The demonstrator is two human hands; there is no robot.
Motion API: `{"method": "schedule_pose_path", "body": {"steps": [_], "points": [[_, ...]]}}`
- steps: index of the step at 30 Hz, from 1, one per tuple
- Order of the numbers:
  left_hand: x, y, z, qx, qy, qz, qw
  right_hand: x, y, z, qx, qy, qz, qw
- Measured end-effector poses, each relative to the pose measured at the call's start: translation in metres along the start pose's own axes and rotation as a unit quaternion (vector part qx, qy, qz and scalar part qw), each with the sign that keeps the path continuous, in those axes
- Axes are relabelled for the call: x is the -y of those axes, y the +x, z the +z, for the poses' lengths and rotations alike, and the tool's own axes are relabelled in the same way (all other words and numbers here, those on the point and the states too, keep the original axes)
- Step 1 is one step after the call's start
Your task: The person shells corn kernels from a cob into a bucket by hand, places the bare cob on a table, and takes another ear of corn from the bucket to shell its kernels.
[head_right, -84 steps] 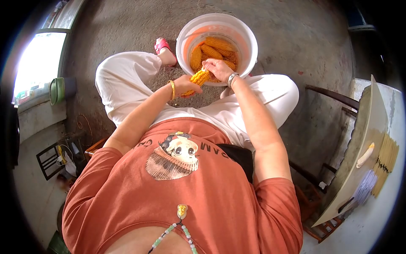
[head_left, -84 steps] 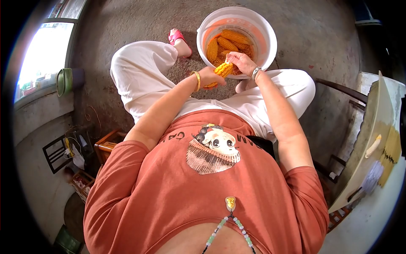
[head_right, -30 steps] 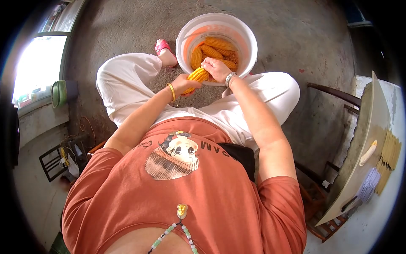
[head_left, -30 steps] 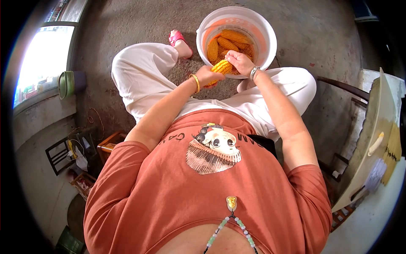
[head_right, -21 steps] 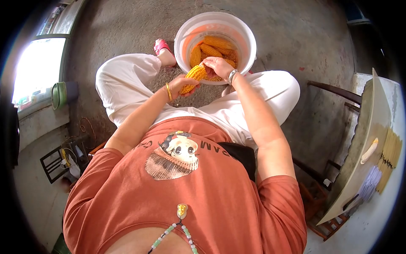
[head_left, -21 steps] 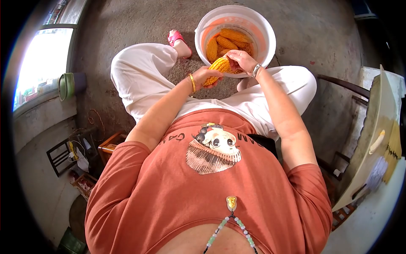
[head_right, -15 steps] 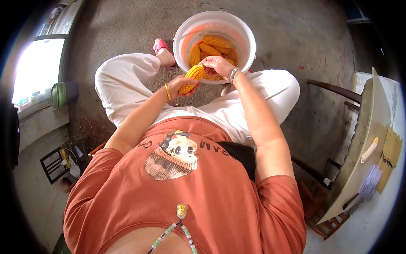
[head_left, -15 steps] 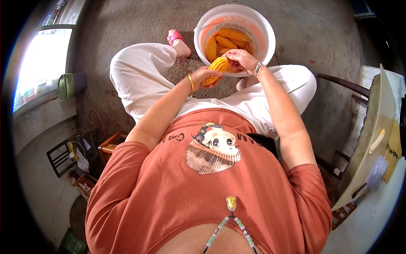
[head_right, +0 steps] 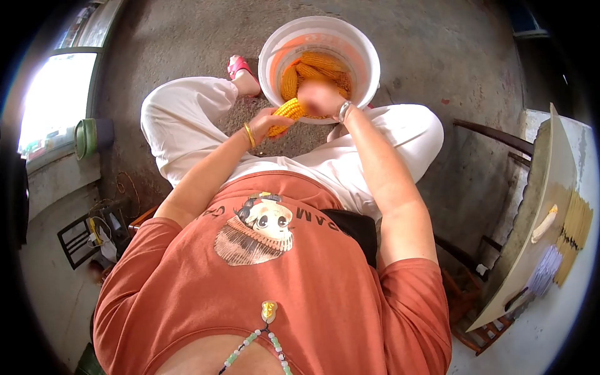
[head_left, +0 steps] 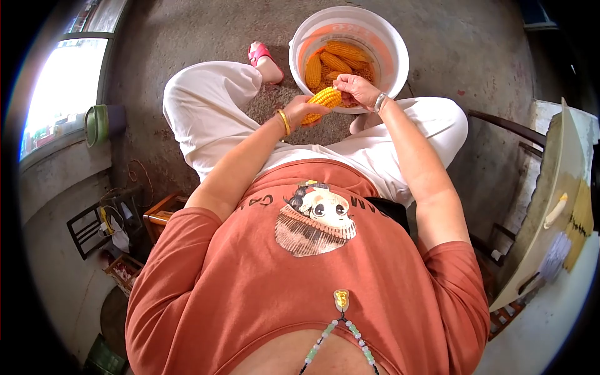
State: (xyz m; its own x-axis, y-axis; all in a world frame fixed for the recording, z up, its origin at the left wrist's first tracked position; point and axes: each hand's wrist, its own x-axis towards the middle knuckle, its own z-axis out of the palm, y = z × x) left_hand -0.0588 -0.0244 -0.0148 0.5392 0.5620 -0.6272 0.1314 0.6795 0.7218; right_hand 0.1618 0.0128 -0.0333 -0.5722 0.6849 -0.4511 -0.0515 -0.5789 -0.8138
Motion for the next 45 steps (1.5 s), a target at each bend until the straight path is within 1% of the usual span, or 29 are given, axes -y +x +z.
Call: {"method": "schedule_pose_path", "body": {"steps": [2,5,8,11,12,15,18,21,27,30,33,36,42,45], "points": [[-0.001,-0.003,0.005,-0.014,-0.011,0.007,1.000,-0.003,0.002,-0.002,0.028,0.041,0.019,0.999],[-0.002,-0.003,0.005,-0.005,-0.041,-0.005,0.999,-0.005,0.003,0.005,-0.048,-0.020,-0.019,0.998],[0.000,0.000,0.003,0.003,-0.061,-0.012,0.998,-0.012,0.007,0.001,-0.131,-0.035,-0.035,0.990],[0.002,-0.001,0.001,0.009,-0.080,-0.012,0.997,-0.010,0.007,-0.004,-0.134,-0.068,-0.034,0.988],[0.002,-0.001,0.001,0.011,-0.087,-0.012,0.996,-0.002,0.001,0.001,-0.126,-0.037,-0.010,0.991],[0.001,-0.002,0.001,0.005,-0.090,-0.020,0.996,0.014,-0.010,0.013,-0.092,-0.071,0.002,0.993],[0.000,-0.004,0.003,0.004,-0.095,-0.017,0.995,0.016,-0.013,0.017,-0.051,-0.078,0.016,0.996],[0.002,-0.004,0.003,-0.005,-0.103,-0.020,0.994,0.008,-0.009,0.013,-0.031,-0.069,0.011,0.997],[0.002,-0.003,0.005,-0.011,-0.106,-0.017,0.994,0.005,-0.008,0.015,-0.026,-0.006,-0.008,1.000],[0.002,-0.004,0.008,-0.028,-0.116,-0.018,0.993,0.002,-0.004,0.013,-0.036,-0.004,-0.014,0.999],[0.001,-0.004,0.009,-0.021,-0.121,-0.022,0.992,-0.003,0.000,0.014,-0.069,-0.059,-0.060,0.994],[-0.002,-0.005,0.015,-0.039,-0.106,-0.022,0.993,-0.008,0.004,0.014,-0.143,-0.136,-0.087,0.976],[-0.004,-0.005,0.015,-0.033,-0.111,-0.032,0.993,-0.005,0.003,0.013,-0.174,-0.114,-0.066,0.976],[-0.004,-0.005,0.013,-0.023,-0.125,-0.039,0.991,-0.009,0.005,0.001,-0.164,-0.098,-0.080,0.978]]}}
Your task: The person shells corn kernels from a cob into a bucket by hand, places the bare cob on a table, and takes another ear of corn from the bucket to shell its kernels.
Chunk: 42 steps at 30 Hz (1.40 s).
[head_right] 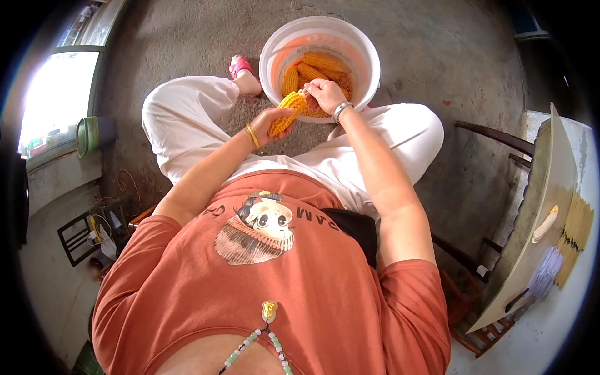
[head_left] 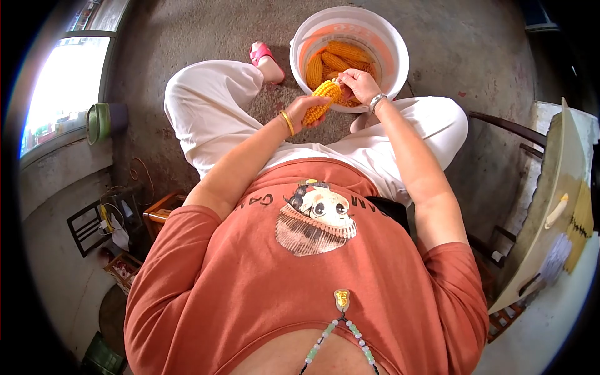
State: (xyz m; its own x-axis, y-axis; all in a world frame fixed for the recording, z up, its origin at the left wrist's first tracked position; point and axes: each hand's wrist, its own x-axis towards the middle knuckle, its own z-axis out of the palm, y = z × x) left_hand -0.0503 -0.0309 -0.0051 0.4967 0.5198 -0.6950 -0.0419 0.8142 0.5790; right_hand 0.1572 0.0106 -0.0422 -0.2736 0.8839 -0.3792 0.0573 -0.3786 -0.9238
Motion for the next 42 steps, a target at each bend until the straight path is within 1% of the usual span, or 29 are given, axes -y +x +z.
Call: {"method": "schedule_pose_path", "body": {"steps": [1,7,11,17,23,26,29,32,34,35,38,41,42], "points": [[0.000,0.000,-0.001,0.005,-0.008,-0.003,1.000,0.001,-0.002,-0.001,-0.005,0.002,0.019,1.000],[0.006,0.006,-0.008,0.016,-0.042,-0.015,0.999,0.020,-0.012,0.003,0.028,-0.032,0.037,0.998],[0.007,0.006,-0.007,0.014,-0.048,-0.010,0.999,0.007,-0.006,0.002,0.084,-0.061,0.000,0.995],[0.004,-0.001,0.003,-0.008,-0.034,0.023,0.999,0.010,-0.012,0.009,0.069,-0.018,-0.024,0.997],[0.005,0.002,-0.001,-0.003,-0.023,0.012,1.000,0.008,-0.011,0.010,0.078,-0.046,-0.055,0.994],[0.005,0.002,-0.001,-0.006,-0.021,0.014,1.000,0.016,-0.015,0.011,0.069,-0.086,-0.074,0.991],[0.001,-0.002,0.004,-0.011,-0.020,0.017,1.000,0.018,-0.014,0.015,0.017,-0.177,-0.105,0.978],[0.002,-0.001,0.005,-0.014,-0.017,0.018,1.000,0.002,-0.001,0.014,-0.042,-0.314,-0.218,0.923],[0.004,0.001,0.004,-0.015,-0.015,0.014,1.000,-0.001,0.000,0.014,-0.054,-0.305,-0.217,0.926],[0.004,0.001,0.004,-0.014,-0.015,0.009,1.000,-0.002,0.000,0.013,-0.060,-0.300,-0.216,0.927],[0.003,0.001,0.001,-0.003,-0.017,-0.002,1.000,0.023,-0.015,0.015,-0.026,-0.169,-0.048,0.984],[0.004,0.002,0.000,0.003,-0.018,-0.002,1.000,0.013,-0.009,0.006,0.028,-0.019,0.037,0.999],[0.004,0.002,0.000,0.004,-0.018,0.000,1.000,0.016,-0.011,0.006,0.035,-0.024,0.027,0.999]]}}
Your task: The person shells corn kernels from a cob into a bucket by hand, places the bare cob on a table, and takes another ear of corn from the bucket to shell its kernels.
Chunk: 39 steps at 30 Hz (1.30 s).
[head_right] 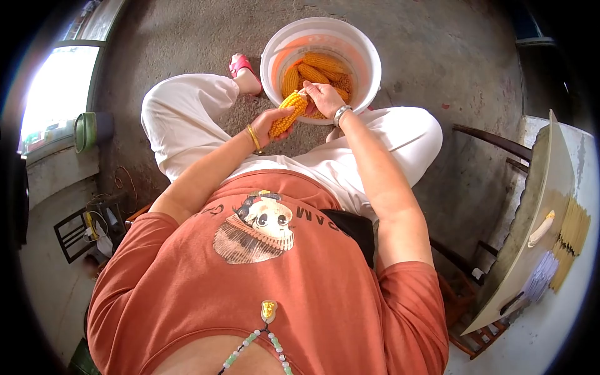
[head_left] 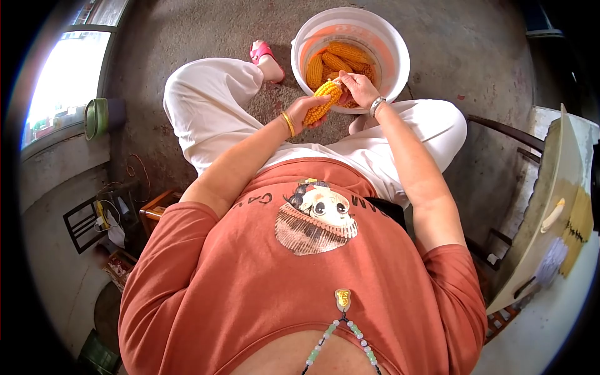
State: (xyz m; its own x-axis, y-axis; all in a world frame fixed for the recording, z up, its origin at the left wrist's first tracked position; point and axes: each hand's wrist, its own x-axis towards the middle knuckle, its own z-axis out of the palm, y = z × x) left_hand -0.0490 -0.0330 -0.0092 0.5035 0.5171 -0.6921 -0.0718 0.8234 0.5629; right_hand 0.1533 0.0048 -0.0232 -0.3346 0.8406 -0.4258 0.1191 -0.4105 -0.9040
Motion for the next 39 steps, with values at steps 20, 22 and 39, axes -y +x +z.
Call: {"method": "schedule_pose_path", "body": {"steps": [20,22,39], "points": [[0.002,0.000,0.008,-0.048,0.048,0.024,0.997,-0.007,0.007,0.005,-0.046,-0.224,-0.132,0.964],[0.002,0.000,0.008,-0.046,0.052,0.025,0.997,-0.009,0.007,0.005,-0.051,-0.196,-0.130,0.970],[0.001,-0.002,0.007,-0.036,0.002,0.007,0.999,-0.009,0.003,0.001,0.049,0.016,-0.028,0.998]]}}
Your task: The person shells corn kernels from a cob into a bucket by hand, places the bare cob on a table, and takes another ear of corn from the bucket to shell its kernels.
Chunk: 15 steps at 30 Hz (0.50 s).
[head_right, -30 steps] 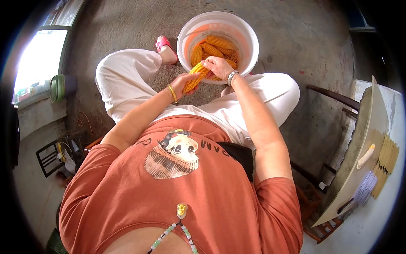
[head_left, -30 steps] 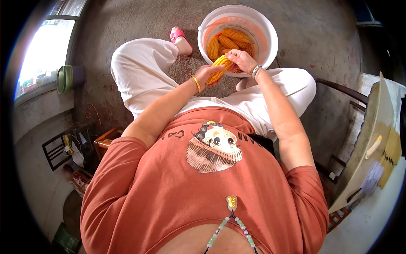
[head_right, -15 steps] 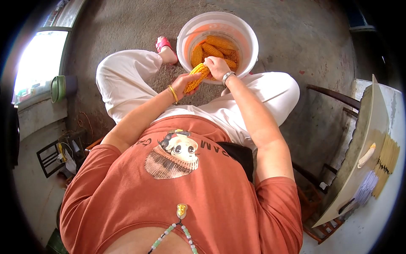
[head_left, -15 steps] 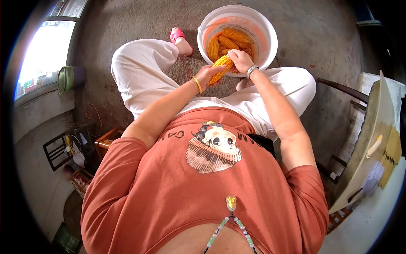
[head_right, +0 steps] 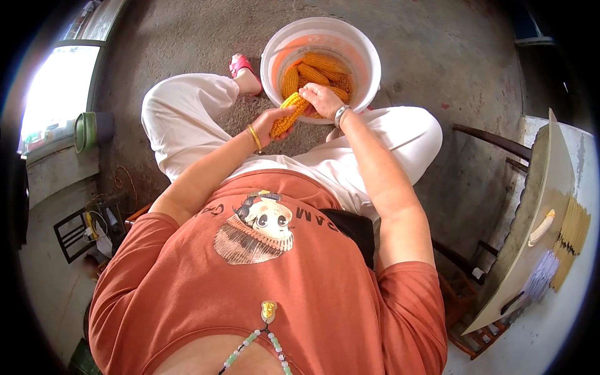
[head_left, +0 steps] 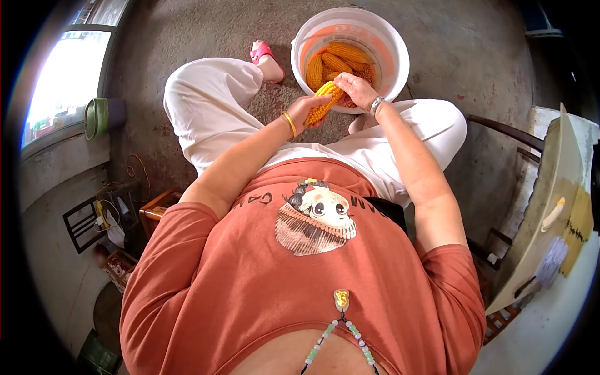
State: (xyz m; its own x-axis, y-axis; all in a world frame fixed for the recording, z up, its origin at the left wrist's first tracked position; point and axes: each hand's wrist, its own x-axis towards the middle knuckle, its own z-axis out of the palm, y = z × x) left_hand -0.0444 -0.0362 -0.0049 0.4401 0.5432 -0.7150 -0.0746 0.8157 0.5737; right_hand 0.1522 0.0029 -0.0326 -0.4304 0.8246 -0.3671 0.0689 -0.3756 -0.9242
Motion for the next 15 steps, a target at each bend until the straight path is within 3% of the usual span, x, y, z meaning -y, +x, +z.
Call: {"method": "schedule_pose_path", "body": {"steps": [12,15], "points": [[-0.0014,-0.0021,0.0020,0.013,0.032,-0.009,0.999,0.0038,-0.0008,0.0033,-0.079,-0.049,0.027,0.995],[-0.0009,-0.0015,0.0019,-0.002,0.004,-0.021,1.000,0.0032,-0.0005,-0.0017,-0.057,0.003,0.054,0.997]]}}
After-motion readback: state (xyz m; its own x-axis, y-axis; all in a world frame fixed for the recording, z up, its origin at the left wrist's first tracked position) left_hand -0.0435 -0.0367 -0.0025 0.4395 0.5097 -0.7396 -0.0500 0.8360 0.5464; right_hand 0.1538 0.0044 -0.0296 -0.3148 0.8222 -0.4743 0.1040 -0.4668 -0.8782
